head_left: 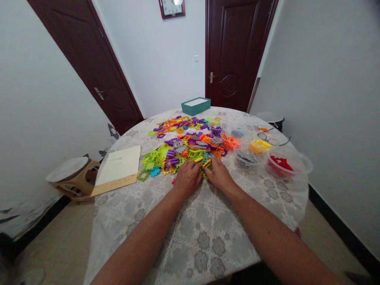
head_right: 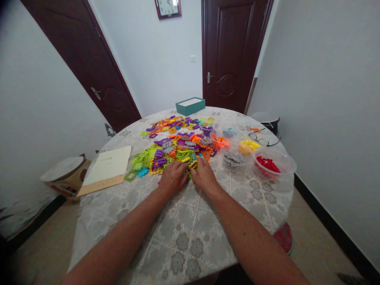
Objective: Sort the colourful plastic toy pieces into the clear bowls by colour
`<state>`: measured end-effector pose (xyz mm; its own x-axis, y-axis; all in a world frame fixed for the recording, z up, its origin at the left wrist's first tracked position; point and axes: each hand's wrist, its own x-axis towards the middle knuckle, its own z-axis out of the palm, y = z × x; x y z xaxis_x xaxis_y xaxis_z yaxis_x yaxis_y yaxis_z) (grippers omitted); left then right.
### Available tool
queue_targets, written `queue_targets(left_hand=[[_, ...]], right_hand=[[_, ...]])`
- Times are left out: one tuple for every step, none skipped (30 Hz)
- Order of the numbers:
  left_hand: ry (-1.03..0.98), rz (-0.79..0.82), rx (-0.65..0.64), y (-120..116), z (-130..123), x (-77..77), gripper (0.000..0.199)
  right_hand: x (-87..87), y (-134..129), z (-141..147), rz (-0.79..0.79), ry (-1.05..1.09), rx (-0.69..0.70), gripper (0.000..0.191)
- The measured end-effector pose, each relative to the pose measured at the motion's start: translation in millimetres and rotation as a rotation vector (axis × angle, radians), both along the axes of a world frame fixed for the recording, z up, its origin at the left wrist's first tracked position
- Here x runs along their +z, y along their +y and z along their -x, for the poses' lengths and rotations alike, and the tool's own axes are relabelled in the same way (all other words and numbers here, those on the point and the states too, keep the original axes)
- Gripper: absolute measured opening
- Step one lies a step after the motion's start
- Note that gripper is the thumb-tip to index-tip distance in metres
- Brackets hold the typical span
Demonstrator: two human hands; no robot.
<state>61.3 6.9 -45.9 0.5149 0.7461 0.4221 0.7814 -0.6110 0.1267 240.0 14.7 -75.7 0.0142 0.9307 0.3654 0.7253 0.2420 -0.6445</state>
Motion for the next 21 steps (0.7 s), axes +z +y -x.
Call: queue_targets(left_hand=[[0.031, -0.009, 0.024, 0, 2, 1.1, 0.029], [0.059, -0.015, 0.057, -1, 5, 1.9, 0.027], [0.084, -0.017, 0.090, -1, 9, 2.3, 0.027], [0.105, -0.014, 0.122, -1, 14, 2.6, 0.027], [0.122, -0.007, 0.148, -1, 19, 2.8, 0.027], [0.135, 0.002, 0.169, 0, 25, 3.0, 0.025], [0.144, 0.011, 0.187, 1, 29, 3.2, 0.023], [0.150, 0.019, 0.201, 2, 33, 3.5, 0.023], [0.154, 0.025, 0.215, 3, 37, 3.9, 0.024], [0.157, 0.028, 0.227, 4, 40, 4.4, 0.025], [0.162, 0.030, 0.238, 5, 42, 5.0, 0.025], [0.166, 0.030, 0.247, 7, 43, 5.6, 0.024], [0.169, 0.032, 0.257, 8, 45, 6.3, 0.023], [0.171, 0.033, 0.267, 9, 46, 6.9, 0.022], [0.170, 0.036, 0.276, 11, 48, 7.4, 0.022], [0.162, 0.039, 0.286, 12, 50, 7.8, 0.023], [0.150, 0.043, 0.294, 13, 52, 8.1, 0.024], [0.132, 0.047, 0.301, 15, 54, 8.2, 0.025], [0.113, 0.051, 0.303, 16, 56, 8.1, 0.025], [0.096, 0.057, 0.294, 17, 57, 8.1, 0.025], [0.083, 0.061, 0.275, 17, 58, 8.1, 0.025]], right_hand=[[-1.2, 1, 0, -0.005, 0.011, -0.009, 0.050], [-2.3, 1, 1, -0.008, 0.018, -0.011, 0.053], [-3.1, 1, 1, -0.010, 0.022, -0.008, 0.055], [-3.7, 1, 2, -0.010, 0.022, 0.001, 0.056], [-3.9, 0, 2, -0.012, 0.021, 0.010, 0.057], [-3.7, 0, 3, -0.013, 0.018, 0.018, 0.057], [-3.0, 0, 2, -0.012, 0.013, 0.027, 0.055], [-1.9, 0, 1, -0.009, 0.006, 0.038, 0.052], [-0.5, 0, -1, -0.002, -0.004, 0.050, 0.048], [1.1, 0, -4, 0.011, -0.015, 0.061, 0.043], [2.8, 0, -7, 0.028, -0.025, 0.070, 0.037], [4.4, 1, -10, 0.048, -0.035, 0.077, 0.032], [5.8, 2, -13, 0.066, -0.044, 0.078, 0.029], [6.9, 3, -16, 0.082, -0.053, 0.075, 0.026], [7.9, 4, -18, 0.093, -0.063, 0.066, 0.025], [8.7, 4, -20, 0.100, -0.074, 0.055, 0.024], [9.4, 5, -21, 0.106, -0.086, 0.040, 0.023], [10.2, 5, -22, 0.112, -0.099, 0.022, 0.022], [11.1, 5, -22, 0.117, -0.113, 0.003, 0.021], [12.1, 5, -22, 0.121, -0.124, -0.013, 0.020], [13.0, 5, -22, 0.122, -0.130, -0.029, 0.019]])
